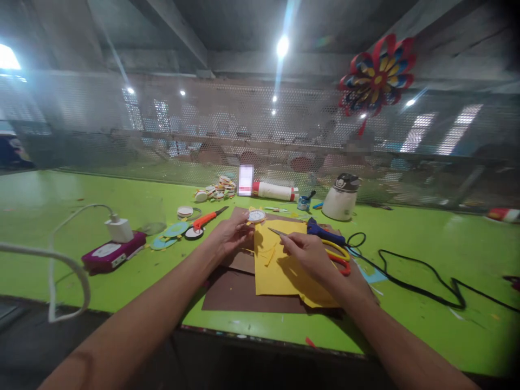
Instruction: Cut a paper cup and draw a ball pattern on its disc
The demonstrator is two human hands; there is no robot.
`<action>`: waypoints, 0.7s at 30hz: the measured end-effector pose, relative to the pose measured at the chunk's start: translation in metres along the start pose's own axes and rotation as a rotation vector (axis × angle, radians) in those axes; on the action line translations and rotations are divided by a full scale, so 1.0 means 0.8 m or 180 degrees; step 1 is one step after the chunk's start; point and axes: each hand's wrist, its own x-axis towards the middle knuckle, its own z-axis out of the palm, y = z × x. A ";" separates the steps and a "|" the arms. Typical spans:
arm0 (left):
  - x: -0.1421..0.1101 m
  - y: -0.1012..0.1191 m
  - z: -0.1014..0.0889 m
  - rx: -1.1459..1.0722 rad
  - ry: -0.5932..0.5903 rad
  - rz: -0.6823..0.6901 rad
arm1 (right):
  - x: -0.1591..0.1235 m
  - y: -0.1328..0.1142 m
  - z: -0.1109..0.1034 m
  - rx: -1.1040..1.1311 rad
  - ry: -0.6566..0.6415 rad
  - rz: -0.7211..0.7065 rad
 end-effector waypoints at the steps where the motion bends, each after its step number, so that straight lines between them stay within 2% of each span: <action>1: 0.001 0.000 -0.001 0.0000 0.0029 0.0001 | 0.000 0.000 0.000 -0.0031 -0.0010 -0.0023; 21: 0.018 0.001 -0.018 0.0005 0.0398 0.0204 | -0.001 0.002 -0.002 -0.0374 -0.0450 -0.0238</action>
